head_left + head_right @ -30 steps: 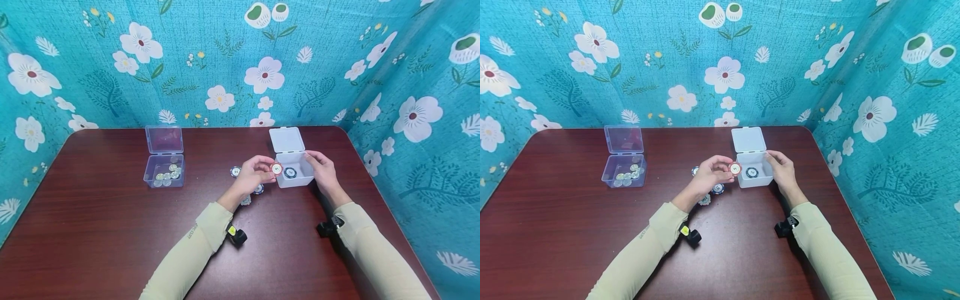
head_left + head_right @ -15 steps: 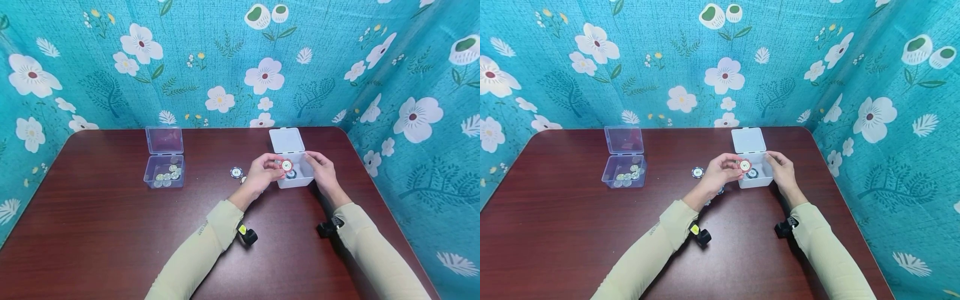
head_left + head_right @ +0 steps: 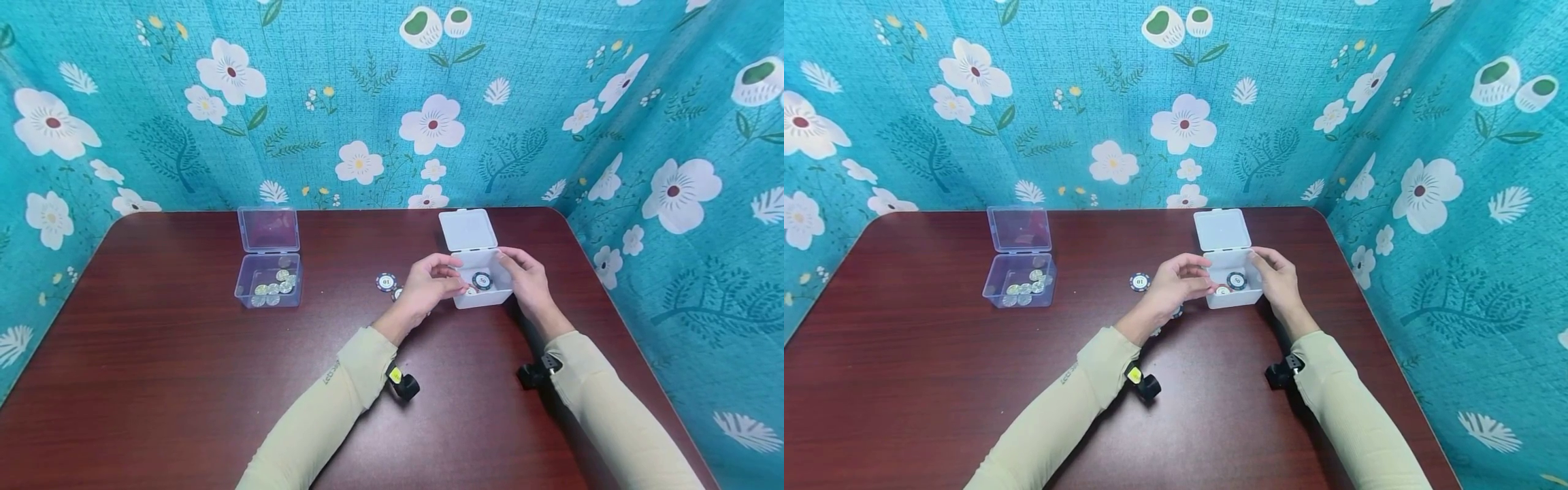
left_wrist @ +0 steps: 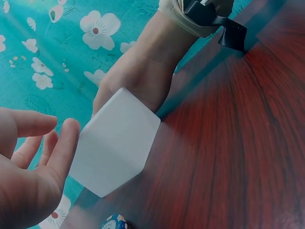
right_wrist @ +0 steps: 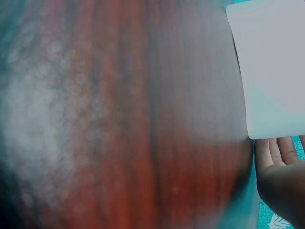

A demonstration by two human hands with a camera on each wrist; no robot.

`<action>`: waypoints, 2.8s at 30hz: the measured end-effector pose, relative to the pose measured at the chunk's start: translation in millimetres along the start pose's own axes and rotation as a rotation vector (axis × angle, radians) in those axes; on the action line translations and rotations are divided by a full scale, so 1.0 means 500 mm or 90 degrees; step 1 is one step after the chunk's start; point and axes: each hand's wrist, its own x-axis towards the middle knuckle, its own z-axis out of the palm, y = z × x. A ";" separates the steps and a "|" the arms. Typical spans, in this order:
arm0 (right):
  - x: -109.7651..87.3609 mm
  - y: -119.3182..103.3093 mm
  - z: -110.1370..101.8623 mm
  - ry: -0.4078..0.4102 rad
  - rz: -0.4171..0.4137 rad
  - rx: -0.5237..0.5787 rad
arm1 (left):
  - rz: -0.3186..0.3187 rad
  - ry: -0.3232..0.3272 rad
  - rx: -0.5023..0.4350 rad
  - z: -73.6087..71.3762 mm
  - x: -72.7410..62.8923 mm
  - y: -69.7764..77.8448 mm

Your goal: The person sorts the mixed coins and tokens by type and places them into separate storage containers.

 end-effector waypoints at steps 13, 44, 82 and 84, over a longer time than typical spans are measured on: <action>0.004 0.007 0.001 0.012 0.004 0.004 | -0.011 -0.010 0.049 -0.017 -0.011 0.009; 0.005 0.008 0.005 0.012 -0.008 0.011 | -0.035 0.025 0.235 -0.209 -0.028 0.057; 0.003 0.007 0.007 0.011 -0.007 0.013 | 0.036 0.039 0.707 -0.240 -0.010 0.049; -0.004 -0.005 0.008 0.004 -0.006 0.013 | 0.033 0.039 0.718 -0.240 -0.009 0.049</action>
